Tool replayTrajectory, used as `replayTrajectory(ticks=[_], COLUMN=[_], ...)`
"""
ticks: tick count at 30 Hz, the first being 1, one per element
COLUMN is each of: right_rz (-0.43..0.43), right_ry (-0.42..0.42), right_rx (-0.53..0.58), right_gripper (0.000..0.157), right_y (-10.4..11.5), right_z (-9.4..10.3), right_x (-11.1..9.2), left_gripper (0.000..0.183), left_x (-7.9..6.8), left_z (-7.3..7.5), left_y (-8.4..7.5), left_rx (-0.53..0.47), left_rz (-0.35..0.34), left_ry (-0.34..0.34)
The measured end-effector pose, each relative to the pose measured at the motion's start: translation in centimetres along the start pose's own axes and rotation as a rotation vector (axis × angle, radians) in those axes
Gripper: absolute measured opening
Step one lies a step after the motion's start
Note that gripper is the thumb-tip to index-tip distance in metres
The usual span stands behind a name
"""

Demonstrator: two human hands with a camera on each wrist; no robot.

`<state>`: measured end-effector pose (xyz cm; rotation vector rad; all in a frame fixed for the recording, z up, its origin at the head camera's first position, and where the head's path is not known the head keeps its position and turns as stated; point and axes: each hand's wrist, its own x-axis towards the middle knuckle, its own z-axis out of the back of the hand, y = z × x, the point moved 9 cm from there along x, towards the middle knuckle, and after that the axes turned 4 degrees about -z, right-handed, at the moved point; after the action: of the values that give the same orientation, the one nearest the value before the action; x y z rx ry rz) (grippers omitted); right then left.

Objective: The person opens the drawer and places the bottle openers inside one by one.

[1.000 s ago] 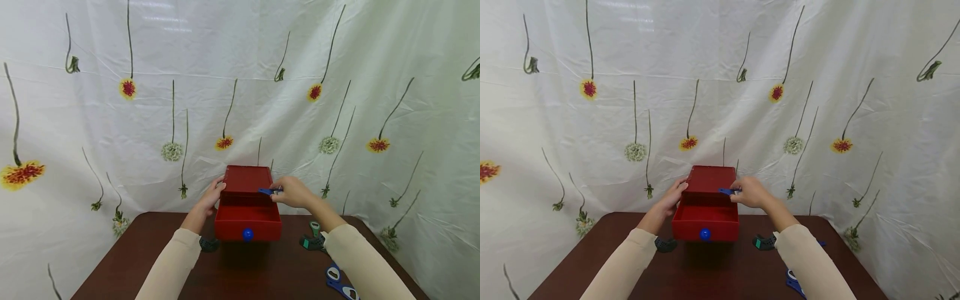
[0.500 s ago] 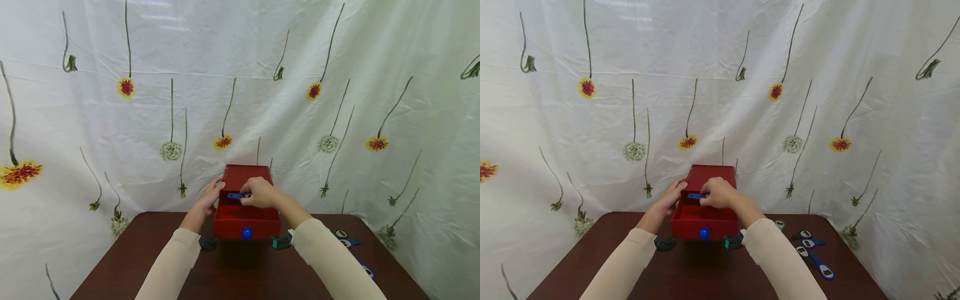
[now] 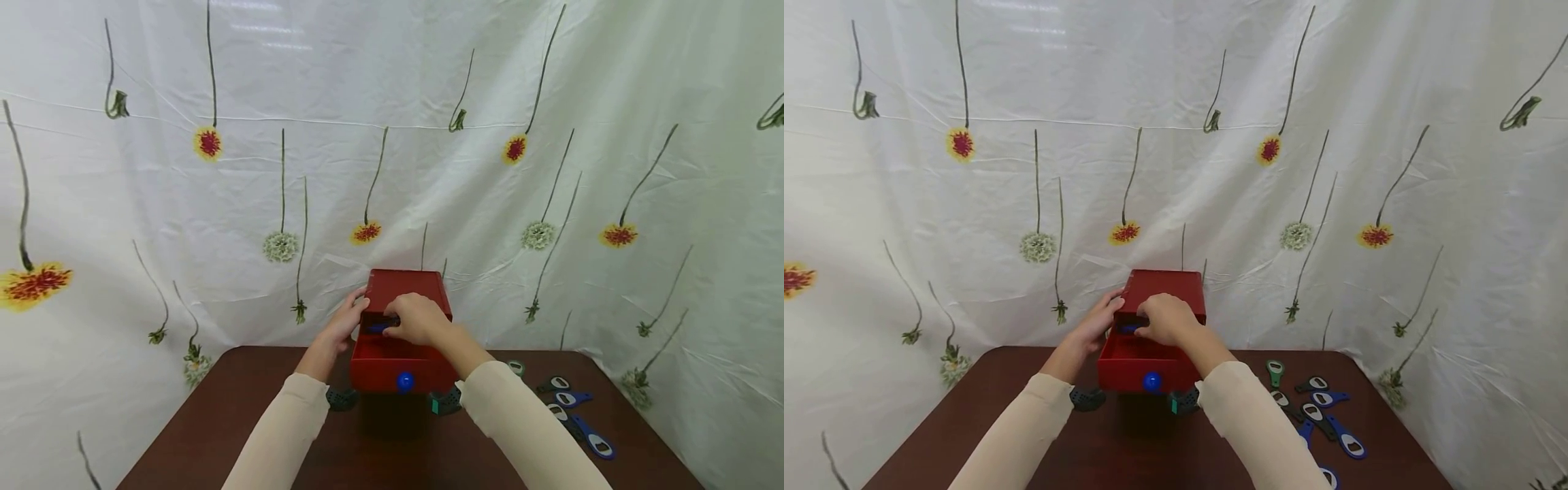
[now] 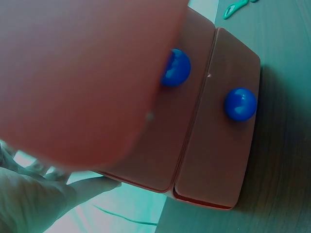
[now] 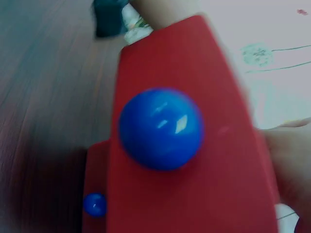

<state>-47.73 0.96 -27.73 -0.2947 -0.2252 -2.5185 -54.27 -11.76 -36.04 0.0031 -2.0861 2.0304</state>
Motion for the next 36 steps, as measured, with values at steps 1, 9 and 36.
replayTrajectory(ticks=[1, 9, 36], right_rz=[-0.009, 0.02, 0.088], right_ry=[-0.024, -0.059, -0.092], right_rx=[-0.02, 0.023, 0.226], right_gripper=[0.033, 0.032, 0.034], right_y=[-0.1, 0.2, -3.3], right_z=[0.1, 0.5, 3.0], right_x=[-0.1, -0.8, -3.8], left_gripper=[0.053, 0.052, 0.054], left_x=[0.0, 0.1, 0.0], left_z=[-0.1, -0.2, 0.3], left_y=[0.0, 0.1, 0.1], left_rx=[0.004, -0.004, -0.012], left_rz=[-0.004, -0.006, -0.007], left_ry=[0.003, 0.001, -0.015])
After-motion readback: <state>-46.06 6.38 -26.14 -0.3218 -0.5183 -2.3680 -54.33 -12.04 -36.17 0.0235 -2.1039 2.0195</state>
